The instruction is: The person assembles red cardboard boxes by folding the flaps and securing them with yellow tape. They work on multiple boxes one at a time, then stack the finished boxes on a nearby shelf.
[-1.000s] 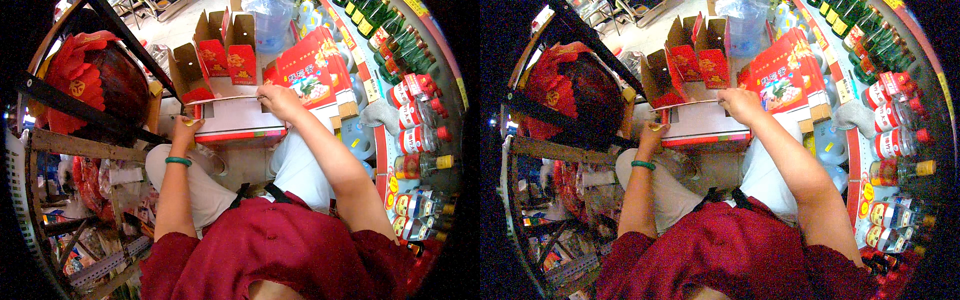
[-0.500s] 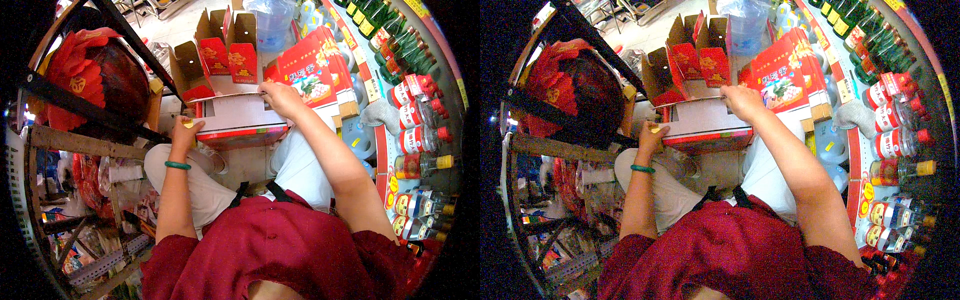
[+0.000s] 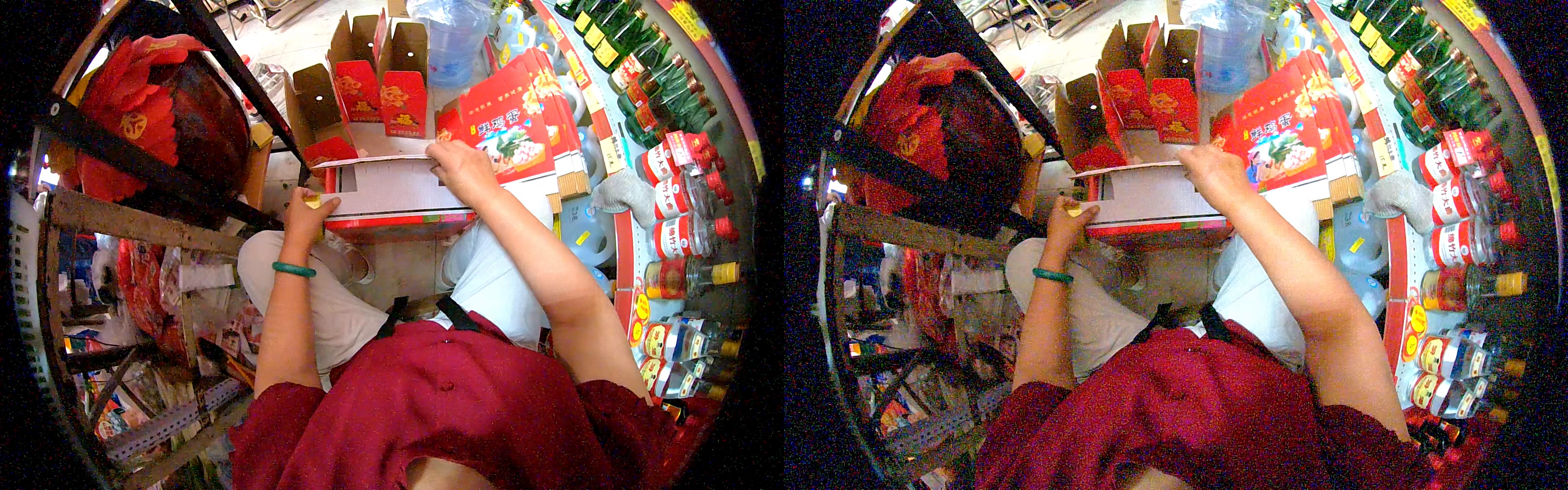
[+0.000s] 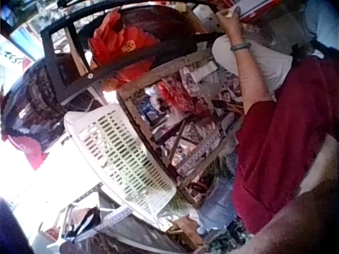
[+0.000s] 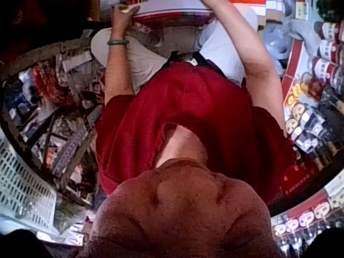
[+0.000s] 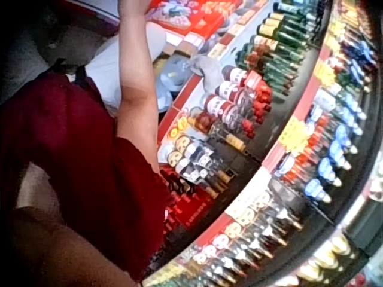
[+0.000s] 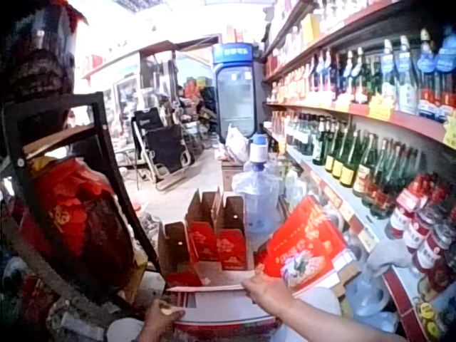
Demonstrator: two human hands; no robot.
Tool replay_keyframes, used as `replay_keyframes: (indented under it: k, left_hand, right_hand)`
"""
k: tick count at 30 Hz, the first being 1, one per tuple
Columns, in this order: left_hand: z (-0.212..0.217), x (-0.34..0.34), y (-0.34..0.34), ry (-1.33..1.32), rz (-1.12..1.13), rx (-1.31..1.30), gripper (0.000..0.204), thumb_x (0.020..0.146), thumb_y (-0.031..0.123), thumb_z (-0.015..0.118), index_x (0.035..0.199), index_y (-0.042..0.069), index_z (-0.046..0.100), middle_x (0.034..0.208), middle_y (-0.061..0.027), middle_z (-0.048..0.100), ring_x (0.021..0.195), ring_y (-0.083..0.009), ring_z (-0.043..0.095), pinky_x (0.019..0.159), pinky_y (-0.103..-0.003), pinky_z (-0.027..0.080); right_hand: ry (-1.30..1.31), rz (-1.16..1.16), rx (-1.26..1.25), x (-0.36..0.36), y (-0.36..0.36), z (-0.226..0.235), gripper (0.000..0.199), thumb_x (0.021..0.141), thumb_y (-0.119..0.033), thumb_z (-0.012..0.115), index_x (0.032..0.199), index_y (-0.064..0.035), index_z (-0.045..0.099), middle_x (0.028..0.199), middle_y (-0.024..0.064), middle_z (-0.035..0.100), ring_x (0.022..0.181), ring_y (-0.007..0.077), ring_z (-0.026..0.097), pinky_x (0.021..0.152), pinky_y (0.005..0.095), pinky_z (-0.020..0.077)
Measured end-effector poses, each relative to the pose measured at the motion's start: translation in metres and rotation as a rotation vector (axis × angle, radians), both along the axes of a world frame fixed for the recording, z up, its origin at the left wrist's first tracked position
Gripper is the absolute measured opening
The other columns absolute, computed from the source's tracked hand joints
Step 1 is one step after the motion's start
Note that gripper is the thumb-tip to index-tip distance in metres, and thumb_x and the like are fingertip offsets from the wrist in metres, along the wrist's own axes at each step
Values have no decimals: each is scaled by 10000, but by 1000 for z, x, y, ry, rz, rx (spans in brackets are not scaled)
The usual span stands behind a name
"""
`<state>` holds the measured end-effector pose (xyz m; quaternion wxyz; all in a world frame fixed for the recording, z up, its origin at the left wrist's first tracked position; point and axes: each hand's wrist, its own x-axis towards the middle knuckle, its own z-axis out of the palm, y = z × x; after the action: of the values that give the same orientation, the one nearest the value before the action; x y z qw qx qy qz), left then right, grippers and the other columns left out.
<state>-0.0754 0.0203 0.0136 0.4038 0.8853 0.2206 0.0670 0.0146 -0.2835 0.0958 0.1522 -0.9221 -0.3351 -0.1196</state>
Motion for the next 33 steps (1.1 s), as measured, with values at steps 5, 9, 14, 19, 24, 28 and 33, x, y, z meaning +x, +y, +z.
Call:
replay_keyframes:
  k: [5, 9, 14, 19, 24, 28, 33]
  left_hand:
    - [6, 1, -4, -4, 2, -23, 537, 618, 379, 791, 929, 46, 507, 913, -175, 614, 853, -315, 591, 756, -376, 461]
    - [15, 5, -10, 13, 13, -33, 534, 624, 381, 788, 932, 52, 500, 913, -175, 615, 856, -315, 592, 759, -382, 459]
    - [6, 10, -7, 21, 44, -23, 555, 623, 408, 782, 949, 58, 500, 925, -170, 617, 870, -324, 592, 764, -390, 458]
    - [4, 8, -7, 38, 42, -33, 574, 629, 384, 803, 978, 34, 510, 949, -138, 592, 881, -261, 566, 798, -348, 453]
    - [3, 10, -8, 53, 31, 13, 495, 645, 314, 782, 972, 58, 512, 955, -150, 613, 888, -297, 586, 780, -371, 458]
    - [-29, 9, 13, -1, -18, 38, 445, 667, 271, 758, 983, 63, 524, 970, -160, 624, 902, -309, 600, 781, -376, 461]
    - [-23, 5, 12, 21, 61, -210, 325, 732, 184, 681, 995, 65, 532, 952, -122, 608, 862, -240, 581, 767, -338, 463]
  right_hand:
    - [175, -96, 47, 7, 4, 6, 182, 708, -142, 624, 885, -136, 587, 836, 100, 632, 854, 293, 609, 672, 451, 482]
    - [169, -80, -85, 24, 9, 5, 155, 716, -149, 607, 869, -150, 627, 832, 89, 638, 860, 294, 608, 680, 454, 480]
    - [39, 0, -71, 19, 9, -3, 189, 771, -118, 538, 939, -149, 619, 984, 85, 606, 909, 287, 592, 695, 431, 495]
    - [37, 77, 41, -5, 10, -5, 289, 781, -132, 555, 1067, -161, 584, 1124, 94, 556, 985, 308, 560, 805, 412, 487]
    - [100, 143, -4, -32, -1, -28, 510, 725, -153, 654, 1217, -193, 531, 1377, 161, 356, 1173, 346, 439, 955, 425, 397]
    - [94, 131, 25, -49, -1, -35, 558, 708, -187, 679, 1241, -218, 519, 1417, 174, 289, 1217, 362, 393, 1009, 437, 338]
    - [113, 143, 37, -39, -3, -37, 552, 720, -209, 676, 1248, -227, 515, 1425, 160, 278, 1249, 365, 358, 1012, 446, 333]
